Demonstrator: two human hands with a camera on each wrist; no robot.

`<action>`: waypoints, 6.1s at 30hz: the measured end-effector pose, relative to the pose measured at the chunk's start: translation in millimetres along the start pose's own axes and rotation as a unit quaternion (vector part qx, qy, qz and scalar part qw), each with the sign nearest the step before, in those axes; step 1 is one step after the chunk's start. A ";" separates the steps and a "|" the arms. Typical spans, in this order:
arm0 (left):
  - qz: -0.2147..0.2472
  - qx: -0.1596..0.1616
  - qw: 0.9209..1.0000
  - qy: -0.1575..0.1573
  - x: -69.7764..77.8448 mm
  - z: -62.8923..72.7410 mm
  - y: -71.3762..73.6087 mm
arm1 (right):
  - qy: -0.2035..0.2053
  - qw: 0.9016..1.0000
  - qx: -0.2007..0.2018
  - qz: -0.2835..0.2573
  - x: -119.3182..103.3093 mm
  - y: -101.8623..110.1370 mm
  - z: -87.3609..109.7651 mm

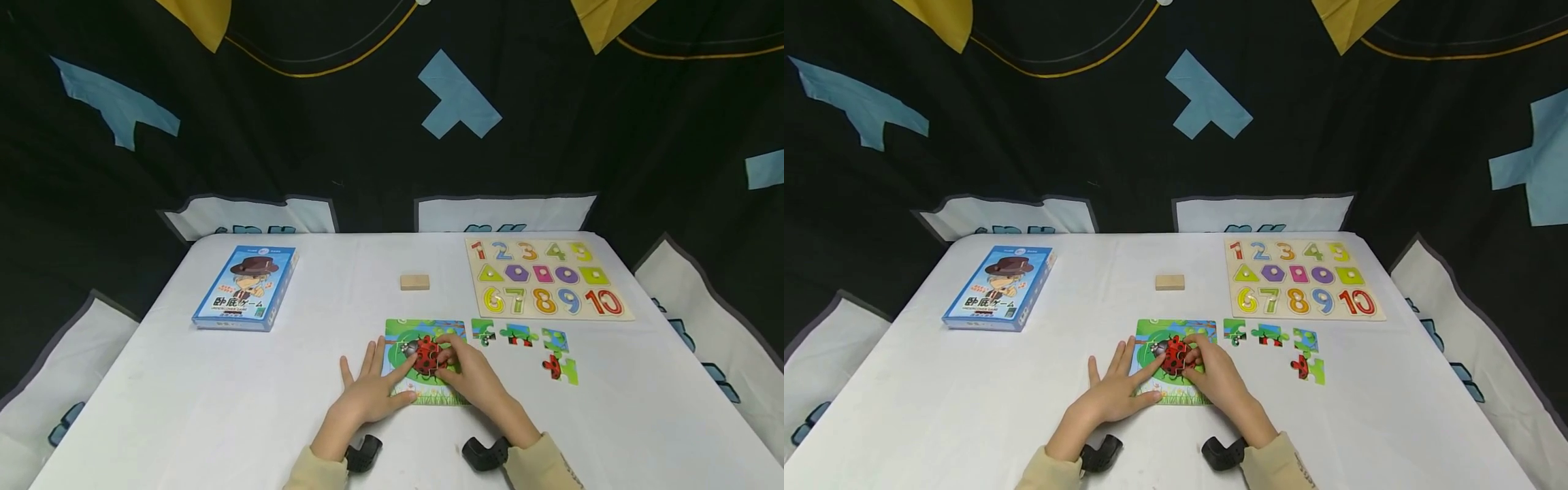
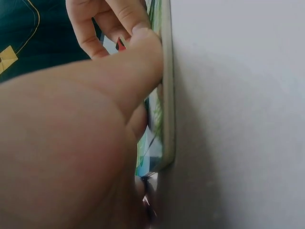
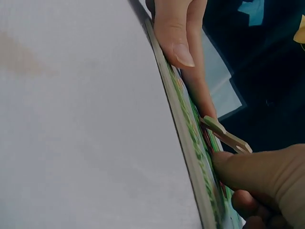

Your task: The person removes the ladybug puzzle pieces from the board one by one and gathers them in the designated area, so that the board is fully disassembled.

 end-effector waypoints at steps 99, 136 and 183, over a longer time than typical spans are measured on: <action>0.007 0.042 0.999 -0.018 -4.1 3.8 -2.3 | 0.072 0.994 -0.073 -0.030 8.1 27.5 -0.5; -0.007 0.064 0.998 -0.009 -12.8 24.9 -3.2 | 0.059 0.995 -0.070 -0.024 -18.6 -37.1 -10.8; -0.003 0.074 0.997 -0.016 -3.7 19.3 -1.7 | 0.052 0.988 -0.071 0.125 8.8 35.4 24.2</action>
Point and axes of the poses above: each hand's wrist, its own z-axis away from the middle knuckle, its own y-axis out of the back of the hand, x = y × z, the point moved 4 cm from there along -z, towards the middle knuckle, and after that the axes turned 10 degrees about x, right-handed, at the moved point
